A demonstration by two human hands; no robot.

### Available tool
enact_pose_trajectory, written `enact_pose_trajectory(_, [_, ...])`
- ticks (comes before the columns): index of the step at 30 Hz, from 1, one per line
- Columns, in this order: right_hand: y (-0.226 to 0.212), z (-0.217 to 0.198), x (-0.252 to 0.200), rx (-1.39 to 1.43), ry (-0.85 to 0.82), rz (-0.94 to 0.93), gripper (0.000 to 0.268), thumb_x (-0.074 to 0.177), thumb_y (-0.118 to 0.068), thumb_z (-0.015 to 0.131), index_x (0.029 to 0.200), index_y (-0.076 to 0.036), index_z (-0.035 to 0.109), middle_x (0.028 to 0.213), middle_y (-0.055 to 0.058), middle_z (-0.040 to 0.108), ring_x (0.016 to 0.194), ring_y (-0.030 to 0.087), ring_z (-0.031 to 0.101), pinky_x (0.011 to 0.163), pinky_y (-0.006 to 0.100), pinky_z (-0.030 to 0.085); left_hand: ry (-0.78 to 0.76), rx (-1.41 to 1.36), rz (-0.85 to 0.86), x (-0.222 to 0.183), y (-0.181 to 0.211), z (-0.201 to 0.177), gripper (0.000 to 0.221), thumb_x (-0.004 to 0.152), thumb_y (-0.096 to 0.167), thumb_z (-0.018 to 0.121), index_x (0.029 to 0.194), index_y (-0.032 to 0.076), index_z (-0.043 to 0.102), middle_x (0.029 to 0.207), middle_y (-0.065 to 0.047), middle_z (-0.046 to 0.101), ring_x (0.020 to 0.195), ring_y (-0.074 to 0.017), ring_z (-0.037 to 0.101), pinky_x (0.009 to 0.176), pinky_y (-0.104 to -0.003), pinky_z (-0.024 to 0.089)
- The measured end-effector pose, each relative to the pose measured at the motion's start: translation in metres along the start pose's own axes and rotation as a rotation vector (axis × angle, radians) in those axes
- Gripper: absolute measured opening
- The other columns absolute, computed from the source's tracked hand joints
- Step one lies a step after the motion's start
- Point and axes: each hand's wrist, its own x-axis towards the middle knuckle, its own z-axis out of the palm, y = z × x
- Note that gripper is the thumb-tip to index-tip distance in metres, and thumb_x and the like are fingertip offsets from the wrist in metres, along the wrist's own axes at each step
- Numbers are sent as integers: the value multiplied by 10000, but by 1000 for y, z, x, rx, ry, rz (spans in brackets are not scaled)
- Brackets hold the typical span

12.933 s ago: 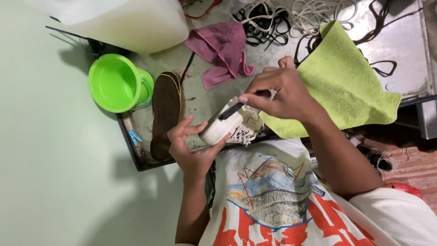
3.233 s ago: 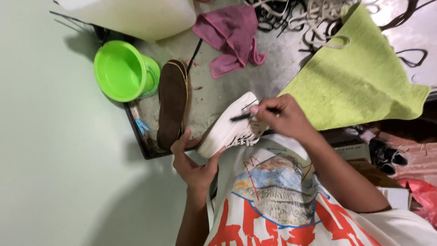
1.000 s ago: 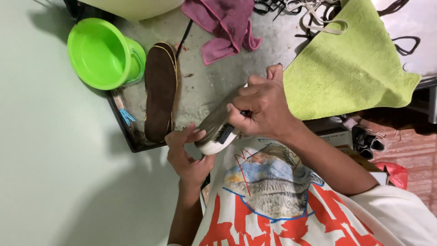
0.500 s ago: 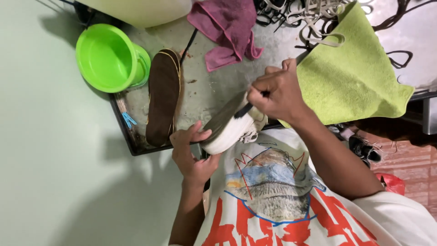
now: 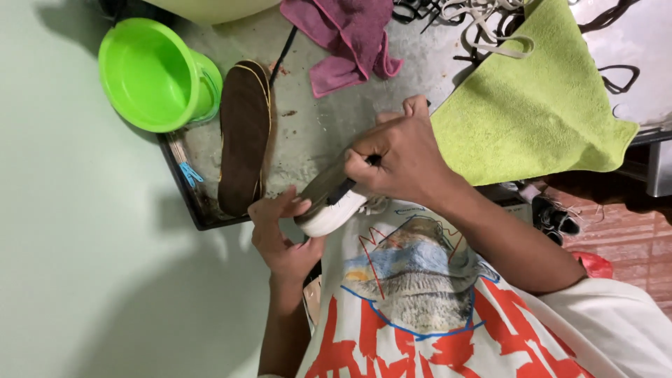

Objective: Applying glue to the midsole of a white sneaker using a small brush.

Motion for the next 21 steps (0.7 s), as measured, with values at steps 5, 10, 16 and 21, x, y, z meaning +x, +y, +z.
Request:
enact_pose_trajectory(5, [62,23,-16,-55,-53,201,443,956,-374,671,551,-278,520,495,-56,448,598,220,538,849,419,276,-14,-27,-77,-2,0,-4,407,868,98,884,1191,-78,709,905,-18,727,839,-190,675,857,-312,584])
enact_pose_trajectory(10, [-7,12,-5,24,-19,98,444,947,-382,680,536,-308,529,483,-81,489,598,189,582,842,415,267,-50,-101,-141,-12,-5,-13,593,813,107,939,1277,-122,649,912,-70,710,876,-196,673,879,-319,609])
enact_pose_trajectory(16, [64,36,-11,-31,17,175,405,920,-361,694,553,-272,548,478,-31,505,618,262,638,807,416,288,-32,-76,-168,-20,-12,-18,700,778,102,982,1324,-140,617,927,-100,690,888,-230,692,917,-355,621])
enact_pose_trajectory(21, [21,30,-12,208,93,239,270,899,-301,718,634,-263,677,536,-66,626,687,254,729,779,347,294,-51,-93,-222,-36,-24,-25,807,737,86,1015,1386,-122,583,971,-87,670,932,-208,687,1020,-372,571])
